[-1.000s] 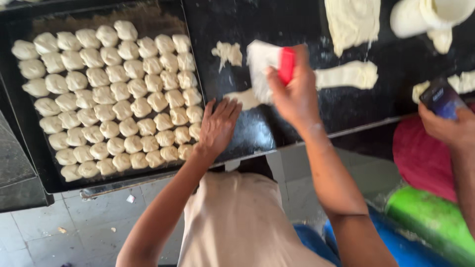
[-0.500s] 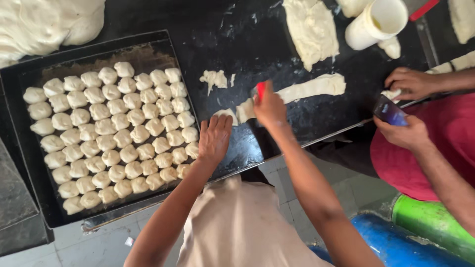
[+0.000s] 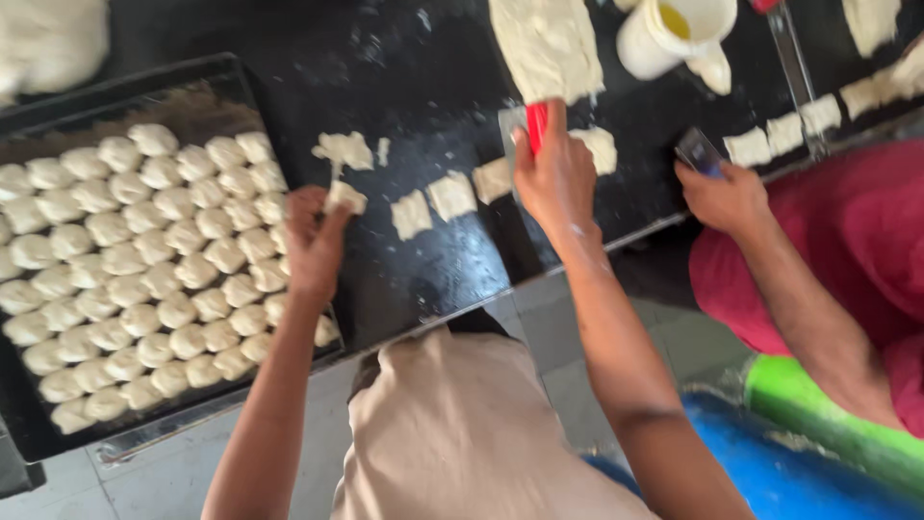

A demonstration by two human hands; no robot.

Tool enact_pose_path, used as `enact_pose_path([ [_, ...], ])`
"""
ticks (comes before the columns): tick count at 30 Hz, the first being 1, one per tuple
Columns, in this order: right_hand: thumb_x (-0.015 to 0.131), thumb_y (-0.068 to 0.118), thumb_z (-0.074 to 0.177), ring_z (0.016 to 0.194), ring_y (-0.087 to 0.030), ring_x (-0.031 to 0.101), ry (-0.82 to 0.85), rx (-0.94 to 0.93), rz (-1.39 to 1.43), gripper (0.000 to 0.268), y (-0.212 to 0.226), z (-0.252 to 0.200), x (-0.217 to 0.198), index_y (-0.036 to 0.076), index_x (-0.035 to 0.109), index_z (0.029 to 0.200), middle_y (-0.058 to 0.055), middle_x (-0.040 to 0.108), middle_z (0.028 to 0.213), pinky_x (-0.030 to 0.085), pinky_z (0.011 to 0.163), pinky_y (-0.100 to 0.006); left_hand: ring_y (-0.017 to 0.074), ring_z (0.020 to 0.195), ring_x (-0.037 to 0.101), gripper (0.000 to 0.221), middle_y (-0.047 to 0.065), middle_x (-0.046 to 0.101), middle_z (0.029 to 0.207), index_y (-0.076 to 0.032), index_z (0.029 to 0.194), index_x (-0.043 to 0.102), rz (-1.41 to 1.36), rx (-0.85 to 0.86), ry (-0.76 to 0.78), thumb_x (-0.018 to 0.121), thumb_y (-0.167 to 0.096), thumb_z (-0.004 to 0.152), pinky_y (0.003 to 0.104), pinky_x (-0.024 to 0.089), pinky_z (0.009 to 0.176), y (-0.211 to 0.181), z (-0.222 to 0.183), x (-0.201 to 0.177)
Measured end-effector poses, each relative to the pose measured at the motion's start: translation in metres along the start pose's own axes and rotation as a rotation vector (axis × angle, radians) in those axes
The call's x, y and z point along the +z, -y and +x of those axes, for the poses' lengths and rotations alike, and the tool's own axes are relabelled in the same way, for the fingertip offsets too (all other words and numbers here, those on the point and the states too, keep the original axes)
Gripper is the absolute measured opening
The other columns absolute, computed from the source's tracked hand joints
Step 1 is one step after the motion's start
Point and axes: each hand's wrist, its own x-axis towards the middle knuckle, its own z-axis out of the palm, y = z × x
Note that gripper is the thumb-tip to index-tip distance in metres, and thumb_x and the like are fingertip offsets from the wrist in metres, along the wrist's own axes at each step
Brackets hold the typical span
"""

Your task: The person shapes portions of dough by hand, rolling them into small balls and placing them in a grid on a metal tray.

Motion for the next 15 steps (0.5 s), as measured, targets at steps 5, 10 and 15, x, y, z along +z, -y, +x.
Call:
enact_pose_path([
  [5, 0.068, 0.027, 0.093, 0.078, -0.051, 0.067, 0.025, 0.000, -0.056, 0.042, -0.021, 0.028, -0.021, 0.009, 0.050, 0.126, -0.026, 0.070, 0.081, 0.051, 0.066, -0.062, 0.0152, 0.102, 0.068, 0.028, 0.008, 0.071, 0.112, 0.002, 0.126, 0.058, -0.427, -0.210, 0.117, 0.064, -0.013, 0.103, 0.031, 0.056, 0.092, -0.038, -0.004, 0.034],
  [10, 0.065, 0.028, 0.100, 0.077, -0.050, 0.069, -0.131, 0.000, -0.089, 0.036, -0.061, 0.042, -0.031, 0.008, 0.050, 0.126, -0.026, 0.070, 0.079, 0.053, 0.069, -0.061, 0.0155, 0.104, 0.068, 0.029, 0.009, 0.070, 0.116, 0.001, 0.126, 0.055, -0.329, -0.201, 0.151, 0.067, -0.005, 0.100, 0.031, 0.057, 0.086, -0.036, -0.025, 0.070],
  [15, 0.071, 0.029, 0.094, 0.080, -0.053, 0.066, -0.109, -0.007, -0.017, 0.039, -0.089, 0.053, -0.046, 0.008, 0.051, 0.121, -0.026, 0.071, 0.084, 0.050, 0.066, -0.063, 0.0169, 0.104, 0.071, 0.038, 0.013, 0.072, 0.116, -0.001, 0.133, 0.049, -0.130, -0.116, 0.146, 0.066, -0.002, 0.100, 0.030, 0.058, 0.088, -0.043, -0.025, 0.099],
])
